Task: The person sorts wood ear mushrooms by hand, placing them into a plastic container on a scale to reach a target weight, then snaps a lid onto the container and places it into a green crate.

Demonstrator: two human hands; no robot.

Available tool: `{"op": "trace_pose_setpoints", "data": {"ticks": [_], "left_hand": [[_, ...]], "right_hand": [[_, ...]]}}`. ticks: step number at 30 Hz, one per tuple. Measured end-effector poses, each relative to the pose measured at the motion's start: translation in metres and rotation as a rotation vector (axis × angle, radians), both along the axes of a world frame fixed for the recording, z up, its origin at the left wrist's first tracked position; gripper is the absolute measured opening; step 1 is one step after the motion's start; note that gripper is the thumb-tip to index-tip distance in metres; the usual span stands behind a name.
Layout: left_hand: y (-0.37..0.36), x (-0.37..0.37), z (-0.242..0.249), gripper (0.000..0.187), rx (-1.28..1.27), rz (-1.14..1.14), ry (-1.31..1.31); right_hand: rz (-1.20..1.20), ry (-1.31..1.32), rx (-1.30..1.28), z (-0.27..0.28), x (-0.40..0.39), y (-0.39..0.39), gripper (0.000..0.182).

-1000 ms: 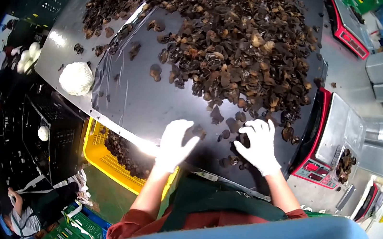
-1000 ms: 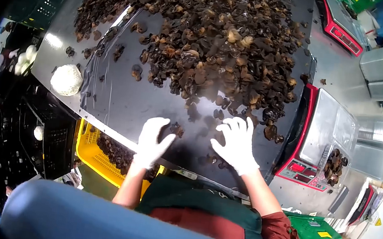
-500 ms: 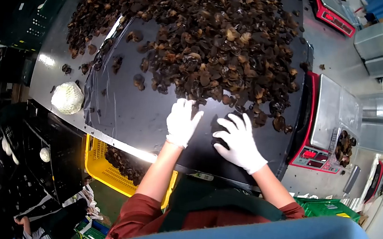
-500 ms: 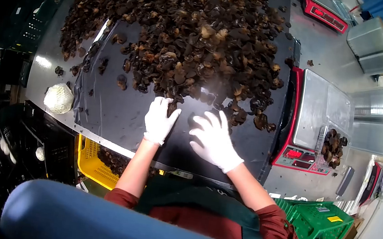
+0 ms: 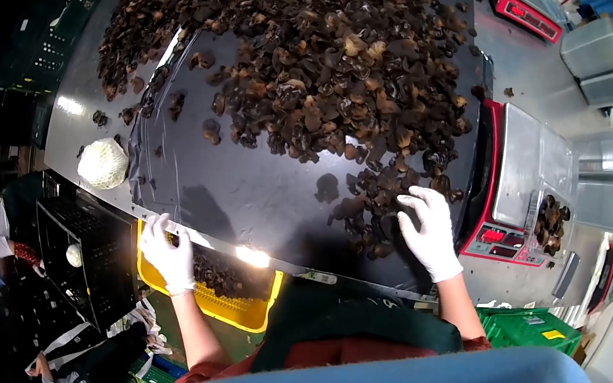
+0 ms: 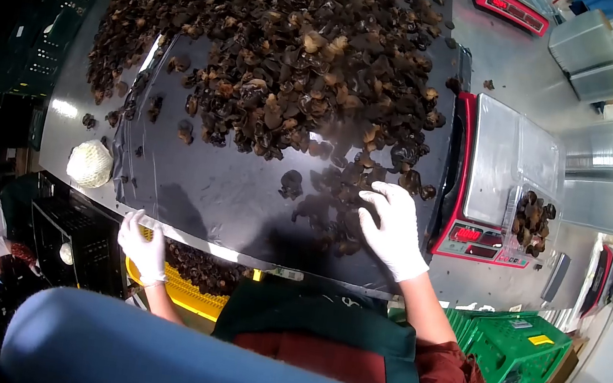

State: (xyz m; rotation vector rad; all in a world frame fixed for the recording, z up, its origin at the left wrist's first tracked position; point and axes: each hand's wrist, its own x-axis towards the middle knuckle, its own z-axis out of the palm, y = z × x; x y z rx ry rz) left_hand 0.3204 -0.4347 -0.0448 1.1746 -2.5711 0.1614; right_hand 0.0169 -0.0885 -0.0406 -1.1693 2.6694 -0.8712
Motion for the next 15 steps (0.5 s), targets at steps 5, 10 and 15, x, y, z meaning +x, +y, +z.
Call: {"op": "trace_pose_setpoints", "data": {"ticks": [5, 10, 15], "left_hand": [[0.088, -0.079, 0.002, 0.049, 0.446, -0.493, 0.092], [0.149, -0.152, -0.017, 0.05, 0.473, -0.89, 0.117], [0.116, -0.155, -0.041, 0.018, 0.383, -0.832, 0.137]], "right_hand": [[0.214, -0.023, 0.136, -0.023, 0.042, -0.001, 0.063], [0.394, -0.021, 0.082, -0.017, 0.058, -0.004, 0.049], [0.198, 0.01, 0.102, -0.015, 0.031, 0.035, 0.037]]}}
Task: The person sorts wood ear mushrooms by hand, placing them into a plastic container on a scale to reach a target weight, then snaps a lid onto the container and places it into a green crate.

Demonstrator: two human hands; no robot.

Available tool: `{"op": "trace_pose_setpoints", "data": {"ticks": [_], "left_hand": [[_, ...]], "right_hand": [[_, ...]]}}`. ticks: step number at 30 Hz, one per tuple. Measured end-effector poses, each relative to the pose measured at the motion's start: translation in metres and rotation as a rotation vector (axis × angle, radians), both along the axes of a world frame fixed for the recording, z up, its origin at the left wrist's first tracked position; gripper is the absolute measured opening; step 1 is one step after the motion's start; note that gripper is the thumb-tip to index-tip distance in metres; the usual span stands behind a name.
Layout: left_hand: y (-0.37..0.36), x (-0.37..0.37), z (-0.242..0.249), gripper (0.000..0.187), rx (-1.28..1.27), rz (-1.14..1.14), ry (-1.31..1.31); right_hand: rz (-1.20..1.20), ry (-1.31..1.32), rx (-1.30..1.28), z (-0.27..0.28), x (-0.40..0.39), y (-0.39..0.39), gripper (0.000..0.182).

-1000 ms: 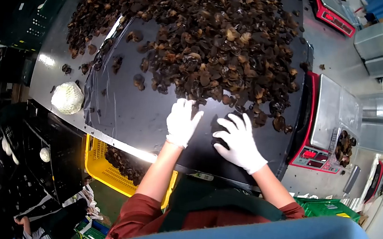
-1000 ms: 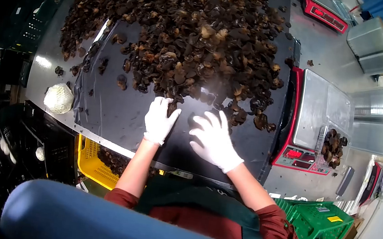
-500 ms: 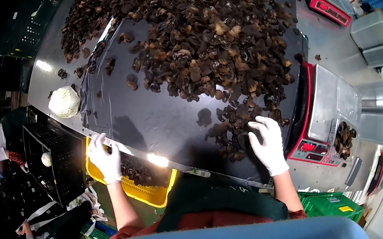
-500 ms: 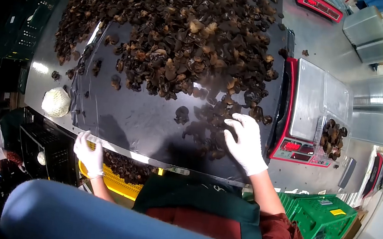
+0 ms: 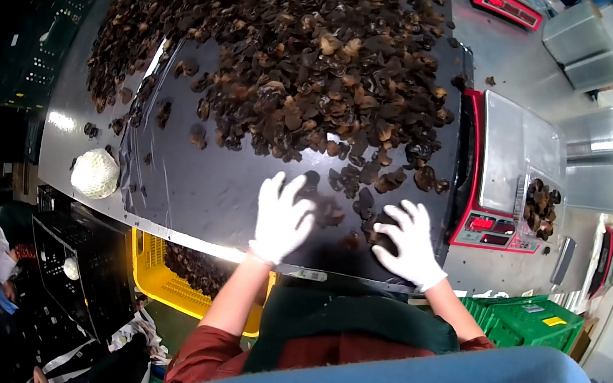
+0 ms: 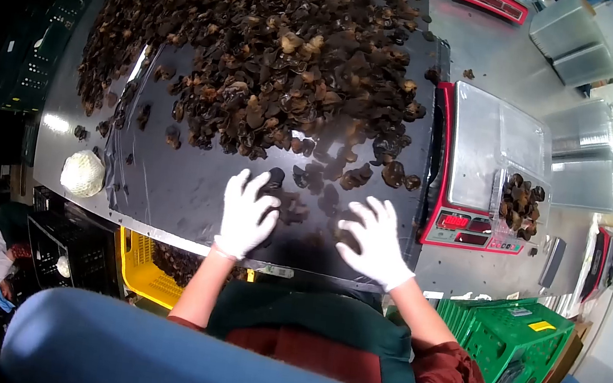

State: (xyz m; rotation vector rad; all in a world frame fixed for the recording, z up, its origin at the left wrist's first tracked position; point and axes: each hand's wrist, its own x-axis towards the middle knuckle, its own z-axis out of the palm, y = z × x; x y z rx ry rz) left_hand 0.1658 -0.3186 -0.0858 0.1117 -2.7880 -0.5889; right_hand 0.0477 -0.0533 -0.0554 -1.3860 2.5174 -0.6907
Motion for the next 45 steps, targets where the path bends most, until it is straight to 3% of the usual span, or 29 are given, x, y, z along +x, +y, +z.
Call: {"op": "trace_pose_setpoints", "data": {"ticks": [3, 5, 9, 12, 13, 16, 17, 18, 22, 23, 25, 26, 29, 33, 36, 39, 43, 44, 45], "left_hand": [[-0.022, 0.021, 0.004, 0.014, 0.195, -0.001, -0.039], [-0.025, 0.027, 0.006, 0.015, 0.331, 0.053, -0.031], [-0.017, 0.01, 0.007, 0.025, 0.365, 0.161, 0.088], [-0.02, -0.01, 0.014, 0.021, 0.365, -0.066, 0.006], [-0.019, -0.012, 0.007, 0.011, 0.333, -0.125, 0.025], [-0.019, -0.019, 0.025, 0.008, 0.376, -0.31, -0.075], [-0.02, -0.025, 0.024, 0.008, 0.385, -0.235, -0.071], [-0.021, -0.031, 0.023, 0.009, 0.394, -0.16, -0.069], [-0.012, -0.073, 0.021, 0.017, 0.303, -0.014, 0.09], [-0.01, -0.086, 0.02, 0.02, 0.289, -0.042, 0.17], [-0.007, -0.101, 0.007, 0.022, 0.074, -0.06, 0.085], [-0.005, -0.104, 0.0, 0.023, -0.035, -0.067, 0.042], [-0.004, -0.094, -0.012, 0.023, -0.054, -0.101, -0.065], [-0.011, -0.052, 0.016, 0.019, 0.102, -0.103, -0.285], [-0.02, -0.022, 0.027, 0.024, 0.278, -0.176, -0.138], [-0.025, -0.002, 0.036, 0.023, 0.385, -0.026, -0.091], [-0.035, 0.022, 0.018, 0.02, 0.536, 0.261, -0.044], [-0.033, 0.026, 0.024, 0.02, 0.496, 0.308, -0.057], [-0.037, 0.031, 0.02, 0.02, 0.493, 0.319, -0.052]], "right_hand": [[-0.138, -0.075, -0.068, 0.006, -0.014, 0.008, 0.033], [-0.184, 0.053, -0.162, -0.009, -0.026, 0.0, 0.033], [-0.309, 0.231, -0.063, -0.019, -0.035, -0.05, 0.057], [-0.064, 0.178, 0.062, -0.027, -0.011, -0.075, 0.066], [0.021, 0.089, 0.037, -0.018, -0.002, -0.077, 0.061], [0.27, -0.049, -0.042, -0.005, 0.02, -0.066, 0.045], [0.31, -0.106, -0.084, 0.008, 0.021, -0.061, 0.039], [0.27, -0.085, -0.141, 0.014, 0.022, -0.056, 0.03], [0.023, -0.027, -0.286, 0.004, -0.01, -0.045, 0.023], [-0.053, 0.057, -0.286, -0.005, -0.022, -0.043, 0.026], [-0.185, 0.087, -0.24, -0.018, -0.045, -0.048, 0.031], [-0.167, 0.127, -0.206, -0.023, -0.048, -0.048, 0.032], [-0.081, 0.238, -0.081, -0.042, -0.045, -0.048, 0.033], [0.105, -0.024, -0.085, -0.011, -0.006, -0.043, 0.025], [0.133, -0.077, -0.156, 0.006, 0.002, -0.045, 0.027], [-0.036, -0.135, -0.221, -0.015, -0.035, -0.062, 0.021], [-0.209, 0.204, -0.013, -0.025, -0.065, -0.099, 0.021], [-0.22, 0.189, 0.139, -0.026, -0.066, -0.107, 0.022], [-0.207, 0.134, 0.086, -0.034, -0.069, -0.11, 0.022]]}}
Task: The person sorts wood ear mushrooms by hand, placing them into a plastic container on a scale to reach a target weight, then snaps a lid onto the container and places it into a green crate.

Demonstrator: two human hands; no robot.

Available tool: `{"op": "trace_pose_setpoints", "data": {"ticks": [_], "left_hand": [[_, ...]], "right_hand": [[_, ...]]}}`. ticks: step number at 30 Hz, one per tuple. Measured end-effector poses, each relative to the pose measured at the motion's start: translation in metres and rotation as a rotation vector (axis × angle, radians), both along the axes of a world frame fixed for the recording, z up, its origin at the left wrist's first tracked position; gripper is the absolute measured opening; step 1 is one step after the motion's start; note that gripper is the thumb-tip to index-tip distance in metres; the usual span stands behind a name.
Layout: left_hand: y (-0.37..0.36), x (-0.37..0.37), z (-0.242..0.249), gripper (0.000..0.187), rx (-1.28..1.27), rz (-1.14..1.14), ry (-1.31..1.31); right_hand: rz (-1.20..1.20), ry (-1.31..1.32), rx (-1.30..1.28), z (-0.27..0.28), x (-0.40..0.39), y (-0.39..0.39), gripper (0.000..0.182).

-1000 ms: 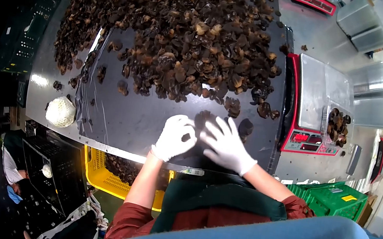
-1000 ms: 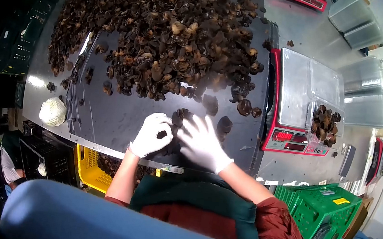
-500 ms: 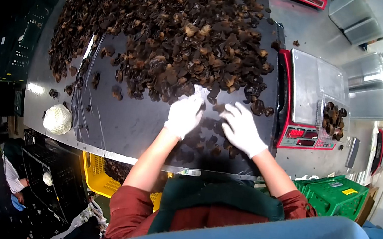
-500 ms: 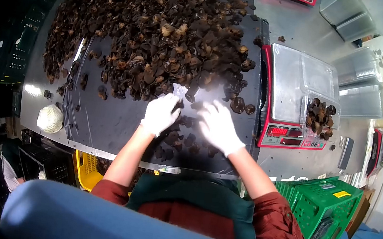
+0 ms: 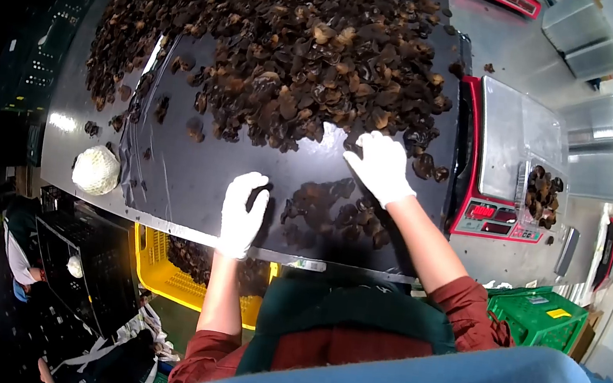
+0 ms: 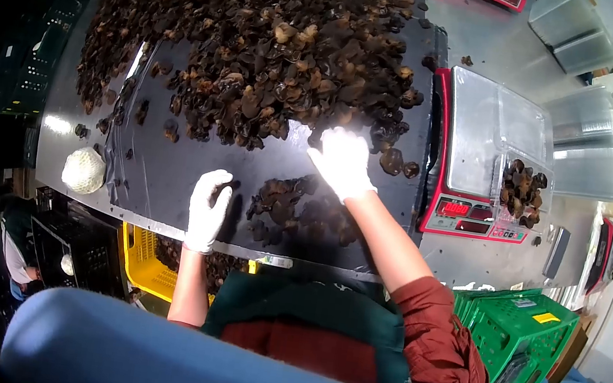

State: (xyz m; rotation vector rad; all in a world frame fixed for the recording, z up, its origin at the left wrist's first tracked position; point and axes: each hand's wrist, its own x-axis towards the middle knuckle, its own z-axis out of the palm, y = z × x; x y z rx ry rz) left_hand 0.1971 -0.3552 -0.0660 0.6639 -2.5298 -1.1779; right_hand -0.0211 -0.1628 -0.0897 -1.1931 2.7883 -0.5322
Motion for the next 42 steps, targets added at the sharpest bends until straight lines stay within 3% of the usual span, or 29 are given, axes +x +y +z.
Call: {"op": "trace_pose_setpoints", "data": {"ticks": [4, 7, 8, 11, 12, 18, 20, 22, 24, 25, 26, 28, 33, 36, 38, 40, 42], "left_hand": [[-0.006, 0.02, -0.007, 0.021, -0.072, 0.016, -0.016], [-0.003, 0.03, -0.008, 0.021, -0.113, 0.041, -0.003], [-0.001, 0.032, -0.008, 0.02, -0.125, 0.052, 0.005], [0.009, 0.036, -0.003, 0.018, -0.092, 0.053, 0.026], [0.016, 0.034, 0.004, 0.014, -0.122, 0.047, 0.031], [0.073, 0.033, 0.018, 0.008, -0.001, -0.205, -0.031], [0.091, 0.032, 0.012, 0.01, 0.055, -0.362, 0.054], [0.103, 0.028, 0.014, 0.012, 0.09, -0.514, -0.042], [0.114, 0.03, 0.016, 0.015, 0.167, -0.504, -0.058], [0.115, 0.033, 0.006, 0.02, 0.137, -0.548, -0.012], [0.114, 0.031, 0.004, 0.021, 0.036, -0.552, 0.028], [0.112, 0.023, 0.001, 0.023, -0.164, -0.549, 0.106], [0.094, 0.018, -0.011, 0.02, -0.42, -0.247, 0.2], [0.072, 0.009, -0.012, 0.027, -0.435, -0.089, 0.183], [0.059, -0.003, -0.012, 0.039, -0.45, -0.004, 0.099], [0.045, -0.017, -0.022, 0.055, -0.397, -0.036, 0.042], [0.041, -0.031, -0.029, 0.06, -0.367, -0.131, 0.011]], "right_hand": [[0.017, -0.191, -0.114, -0.015, -0.006, -0.002, 0.02], [0.029, -0.308, -0.109, 0.01, -0.015, 0.011, 0.019], [0.025, -0.218, -0.252, 0.007, -0.016, 0.018, 0.017], [-0.206, -0.631, -0.493, 0.034, -0.007, 0.038, 0.012], [-0.214, -0.496, -0.483, 0.039, -0.004, 0.045, 0.01], [-0.401, -0.853, -0.594, 0.041, 0.028, 0.077, 0.023], [-0.041, -0.864, -0.649, 0.048, 0.065, 0.063, 0.031], [0.224, -1.033, -0.451, 0.08, 0.096, 0.049, 0.032], [0.451, -0.557, -0.463, 0.071, 0.107, 0.047, 0.031], [0.466, -0.426, -0.492, 0.056, 0.107, 0.048, 0.031], [0.454, -0.404, -0.36, 0.051, 0.102, 0.051, 0.028], [0.338, -0.045, -0.25, 0.036, 0.099, 0.066, 0.025], [0.146, -0.127, -0.328, 0.031, 0.079, 0.11, 0.028], [0.079, -0.141, -0.333, 0.03, 0.073, 0.128, 0.051], [0.103, -0.141, -0.18, 0.02, 0.073, 0.136, 0.087], [0.112, -0.173, -0.16, 0.011, 0.074, 0.13, 0.099], [0.171, -0.151, -0.165, 0.008, 0.069, 0.113, 0.104]]}}
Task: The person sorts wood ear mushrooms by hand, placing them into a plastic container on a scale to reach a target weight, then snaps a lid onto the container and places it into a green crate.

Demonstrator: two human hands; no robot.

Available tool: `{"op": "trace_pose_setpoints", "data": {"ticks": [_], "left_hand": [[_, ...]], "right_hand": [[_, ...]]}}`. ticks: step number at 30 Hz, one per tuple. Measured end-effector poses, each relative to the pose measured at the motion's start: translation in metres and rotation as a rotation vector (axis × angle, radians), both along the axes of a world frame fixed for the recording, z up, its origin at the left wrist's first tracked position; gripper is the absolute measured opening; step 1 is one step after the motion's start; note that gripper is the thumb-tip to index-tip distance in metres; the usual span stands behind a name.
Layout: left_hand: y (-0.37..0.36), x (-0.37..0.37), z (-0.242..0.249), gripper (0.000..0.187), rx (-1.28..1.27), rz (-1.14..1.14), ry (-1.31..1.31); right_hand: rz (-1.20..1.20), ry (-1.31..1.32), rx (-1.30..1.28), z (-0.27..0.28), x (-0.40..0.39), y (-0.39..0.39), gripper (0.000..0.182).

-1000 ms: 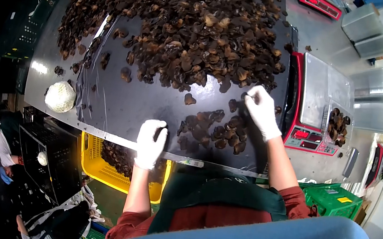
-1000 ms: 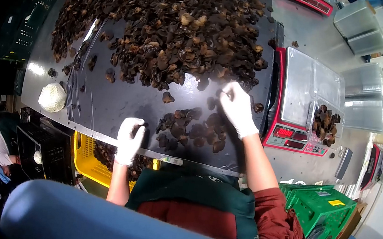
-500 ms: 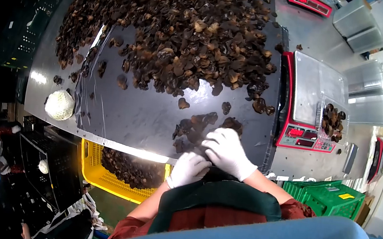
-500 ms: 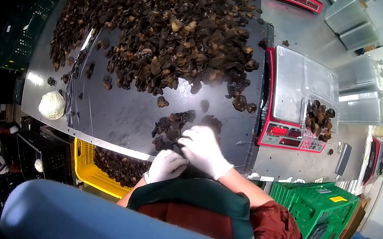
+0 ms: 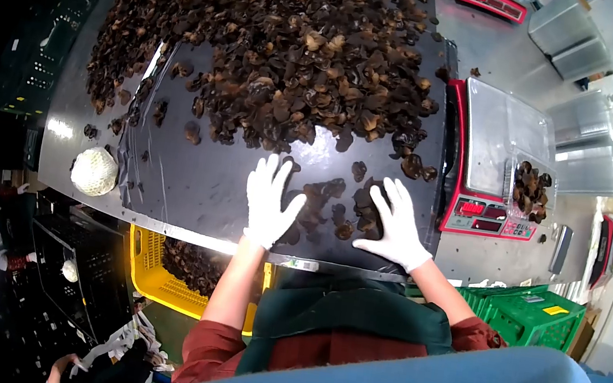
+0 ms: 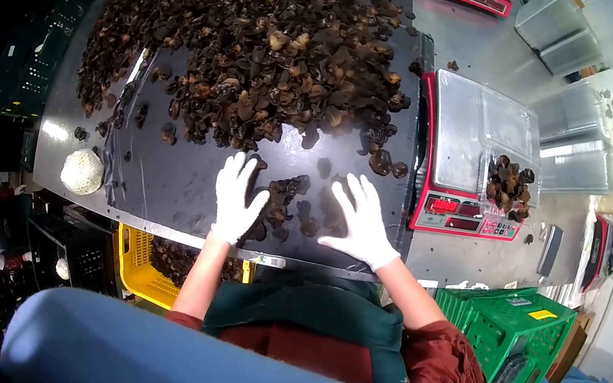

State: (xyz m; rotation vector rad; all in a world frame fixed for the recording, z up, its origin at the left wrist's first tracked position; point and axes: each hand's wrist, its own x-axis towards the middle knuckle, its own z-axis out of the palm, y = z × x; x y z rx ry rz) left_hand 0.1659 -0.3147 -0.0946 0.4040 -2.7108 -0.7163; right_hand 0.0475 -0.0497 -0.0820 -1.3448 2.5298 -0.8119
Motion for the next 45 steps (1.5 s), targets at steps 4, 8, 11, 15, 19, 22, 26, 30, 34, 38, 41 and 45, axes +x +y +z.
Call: {"op": "trace_pose_setpoints", "data": {"ticks": [4, 8, 11, 15, 19, 22, 26, 30, 34, 38, 41, 45], "left_hand": [[0.007, -0.011, 0.013, 0.062, 0.083, -0.346, -0.171], [0.018, 0.001, 0.024, 0.069, 0.08, -0.495, -0.209], [0.022, 0.018, 0.035, 0.077, -0.014, -0.517, -0.223], [0.027, 0.028, 0.013, 0.073, -0.057, -0.468, -0.135], [0.026, 0.004, -0.001, 0.041, -0.069, -0.361, 0.082], [0.016, -0.009, 0.004, 0.028, 0.065, -0.292, 0.134], [0.009, -0.013, 0.009, 0.021, 0.887, -0.036, 0.266], [0.008, -0.023, 0.045, 0.026, 1.866, 0.399, 0.138], [0.011, -0.037, 0.037, 0.026, 2.187, 0.319, 0.212], [0.036, -0.073, 0.061, 0.023, 2.339, 0.239, 0.167], [0.062, -0.108, 0.079, 0.022, 2.342, 0.11, 0.101], [0.109, -0.157, 0.104, 0.024, 2.367, -0.056, -0.049]], "right_hand": [[0.045, 0.038, 0.021, -0.002, -0.021, -0.044, 0.103], [0.321, 0.051, 0.017, -0.005, -0.032, -0.055, 0.089], [0.374, -0.006, 0.038, 0.018, -0.01, -0.035, 0.087], [0.33, 0.088, 0.0, 0.009, 0.008, -0.02, 0.074], [0.232, 0.239, -0.145, -0.013, -0.008, -0.039, 0.041], [0.023, -0.004, -0.253, -0.001, -0.018, -0.042, 0.028], [-0.491, -1.336, -0.75, 0.018, -0.024, -0.035, 0.025], [-0.571, -2.341, -1.035, 0.03, -0.035, -0.022, 0.025], [-0.555, -2.442, -1.101, 0.062, -0.037, 0.0, 0.025], [-0.818, -1.451, -1.07, 0.132, -0.052, 0.058, 0.026], [-0.763, -0.887, -1.015, 0.151, -0.095, 0.133, 0.02], [-0.689, -0.22, -0.527, 0.15, -0.144, 0.19, 0.022]]}}
